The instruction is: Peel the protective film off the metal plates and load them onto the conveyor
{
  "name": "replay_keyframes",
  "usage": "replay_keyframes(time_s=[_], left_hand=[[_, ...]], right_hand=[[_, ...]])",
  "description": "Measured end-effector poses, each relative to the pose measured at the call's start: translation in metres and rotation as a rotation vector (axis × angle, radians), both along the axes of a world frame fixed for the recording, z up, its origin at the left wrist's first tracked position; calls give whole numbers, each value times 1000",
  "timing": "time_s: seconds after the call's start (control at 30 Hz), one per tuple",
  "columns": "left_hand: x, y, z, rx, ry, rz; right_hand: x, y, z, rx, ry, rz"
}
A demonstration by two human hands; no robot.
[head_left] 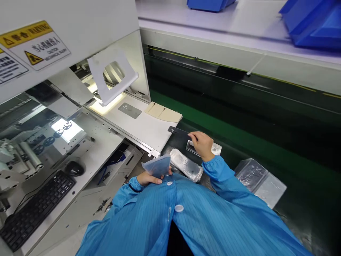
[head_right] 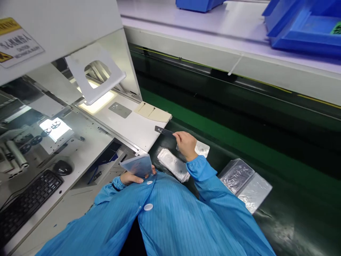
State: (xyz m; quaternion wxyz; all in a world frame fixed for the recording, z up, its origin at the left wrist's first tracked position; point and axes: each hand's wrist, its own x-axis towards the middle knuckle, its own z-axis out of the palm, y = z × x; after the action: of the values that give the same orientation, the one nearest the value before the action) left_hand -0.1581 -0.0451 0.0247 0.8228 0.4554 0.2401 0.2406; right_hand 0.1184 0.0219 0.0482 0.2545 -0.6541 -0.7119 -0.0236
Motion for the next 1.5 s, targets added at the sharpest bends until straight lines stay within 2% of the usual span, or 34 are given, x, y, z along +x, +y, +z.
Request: replay_keyframes(time_s=[0.13,0.27,0.47,0.7,1.13,1.5], left_hand=[[-16,-4,0,26,-11,53],[-31,-9,-5,42,-27,110],[-45,-11,-11,50,-80,161],[-46,-6,-11,77,-103,147],[-56,-9,-13,62,-56,163],[-60,-9,-11,43,-41,191]], right_hand=[[-51,30,-5,-15,-31,146],[-84,52,-21,-66,-84,258],[-116,42,-47,-208,-160,349],[-134,28,-52,-359,-196,344],[-165,66,-38,-509,-173,356],[-177,77,-40,-532,-142,326]])
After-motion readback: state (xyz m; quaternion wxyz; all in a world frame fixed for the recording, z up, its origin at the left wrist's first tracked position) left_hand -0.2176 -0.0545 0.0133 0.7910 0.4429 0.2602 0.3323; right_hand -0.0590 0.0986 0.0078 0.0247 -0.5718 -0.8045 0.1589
